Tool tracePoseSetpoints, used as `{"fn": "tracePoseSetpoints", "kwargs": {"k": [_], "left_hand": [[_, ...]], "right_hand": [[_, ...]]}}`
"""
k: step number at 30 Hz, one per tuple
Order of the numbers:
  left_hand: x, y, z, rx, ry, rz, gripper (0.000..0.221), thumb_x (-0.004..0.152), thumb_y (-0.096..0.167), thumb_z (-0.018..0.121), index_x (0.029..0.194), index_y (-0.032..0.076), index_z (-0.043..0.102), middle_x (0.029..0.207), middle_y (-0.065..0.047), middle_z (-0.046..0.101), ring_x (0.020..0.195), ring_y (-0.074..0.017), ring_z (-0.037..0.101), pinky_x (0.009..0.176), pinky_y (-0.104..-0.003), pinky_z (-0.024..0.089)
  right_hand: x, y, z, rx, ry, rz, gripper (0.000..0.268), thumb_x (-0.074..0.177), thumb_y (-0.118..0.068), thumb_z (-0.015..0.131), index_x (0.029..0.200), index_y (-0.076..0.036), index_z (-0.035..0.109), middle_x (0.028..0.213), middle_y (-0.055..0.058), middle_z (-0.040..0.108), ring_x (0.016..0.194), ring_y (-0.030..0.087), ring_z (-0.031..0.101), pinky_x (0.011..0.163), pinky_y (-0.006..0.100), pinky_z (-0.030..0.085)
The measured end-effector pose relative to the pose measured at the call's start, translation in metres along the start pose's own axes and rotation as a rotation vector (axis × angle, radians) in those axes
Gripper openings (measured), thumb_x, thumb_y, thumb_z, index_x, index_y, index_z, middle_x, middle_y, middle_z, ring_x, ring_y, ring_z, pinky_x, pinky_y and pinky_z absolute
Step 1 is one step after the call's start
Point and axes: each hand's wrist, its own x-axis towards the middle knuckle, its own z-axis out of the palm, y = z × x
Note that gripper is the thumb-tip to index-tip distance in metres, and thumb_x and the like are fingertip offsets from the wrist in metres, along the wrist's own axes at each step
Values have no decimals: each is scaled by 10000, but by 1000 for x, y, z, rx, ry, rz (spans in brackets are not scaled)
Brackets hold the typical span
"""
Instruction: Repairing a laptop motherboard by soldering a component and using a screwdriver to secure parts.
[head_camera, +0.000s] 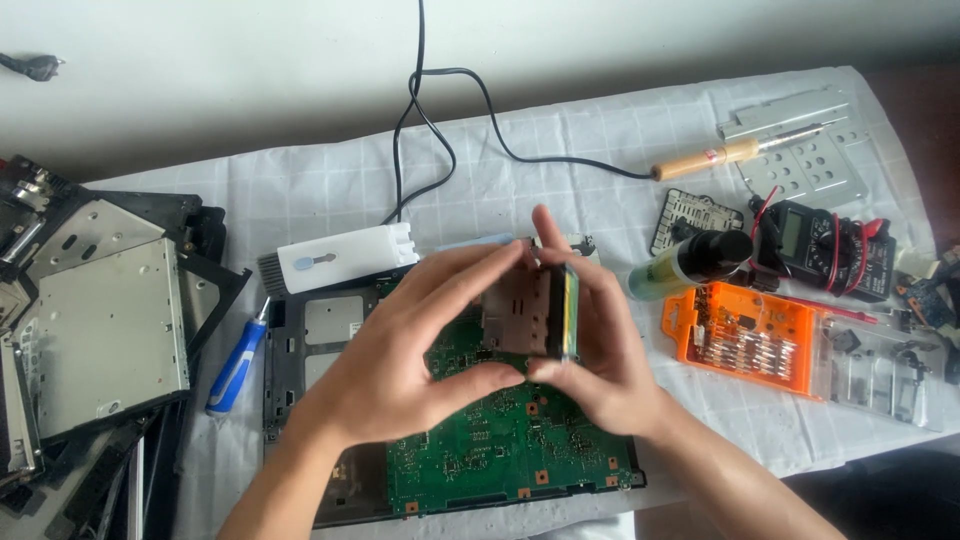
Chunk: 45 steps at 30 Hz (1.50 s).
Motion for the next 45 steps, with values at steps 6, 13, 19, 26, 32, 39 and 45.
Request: {"fn": "tracePoseSetpoints", "kwargs": {"k": [6, 13, 19, 26, 32, 39, 45], "left_hand": [[5, -9, 5, 49, 167, 83, 709, 933, 250, 784, 1506, 63, 410, 1490, -142, 557, 1387, -292, 583, 1211, -442, 487], [4, -7, 1, -2, 230, 8, 615, 907, 237, 784, 1431, 73, 507, 1352, -105, 618, 1257, -241, 659, 1118, -382, 552], [1, -17, 8, 237, 293, 124, 667, 910, 278, 837, 1441, 57, 499, 1355, -130, 619, 1253, -282, 638, 1113, -426, 542], [-2, -20, 11, 425, 347, 210, 636, 960, 290, 829, 1444, 51, 493, 1334, -153, 611, 1203, -313, 634, 1035, -438, 561], [-3, -24, 11, 509, 356, 248, 664, 968, 283, 856, 1462, 57, 472, 1323, -158, 611, 1182, -316, 635, 1015, -439, 582], [-5, -27, 10, 529, 321, 258, 711, 964, 250, 878, 1493, 59, 444, 1330, -167, 592, 1191, -327, 631, 1041, -455, 576], [-8, -33, 13, 413, 234, 216, 830, 889, 139, 864, 1555, 69, 373, 1359, -183, 529, 1235, -323, 572, 1071, -466, 564]], "right_hand": [[18, 2, -3, -55, -15, -19, 714, 1008, -339, 663, 1535, -11, 310, 1732, 297, 119, 1663, 384, 125, 1348, 489, 275], [23, 8, 2, -27, 26, -42, 872, 987, -391, 683, 1613, -57, 175, 1725, 299, 213, 1649, 363, 229, 1284, 454, 406], [16, 13, -8, -560, 234, -313, 665, 950, -351, 751, 1427, -44, 403, 1616, 291, 341, 1573, 397, 405, 1160, 427, 631], [13, 19, -11, -746, 229, -415, 575, 1000, -388, 692, 1409, -6, 560, 1553, 276, 402, 1310, 472, 690, 1136, 530, 662], [13, 18, -11, -771, 241, -401, 555, 974, -384, 714, 1361, -1, 601, 1518, 264, 437, 1299, 440, 684, 1064, 462, 680], [12, 14, -12, -812, 238, -419, 555, 928, -369, 754, 1277, 42, 623, 1444, 281, 486, 1256, 448, 683, 1016, 453, 683], [10, 10, -13, -874, 171, -539, 552, 856, -326, 849, 1169, 49, 592, 1200, 277, 668, 1110, 397, 710, 967, 458, 627]]}}
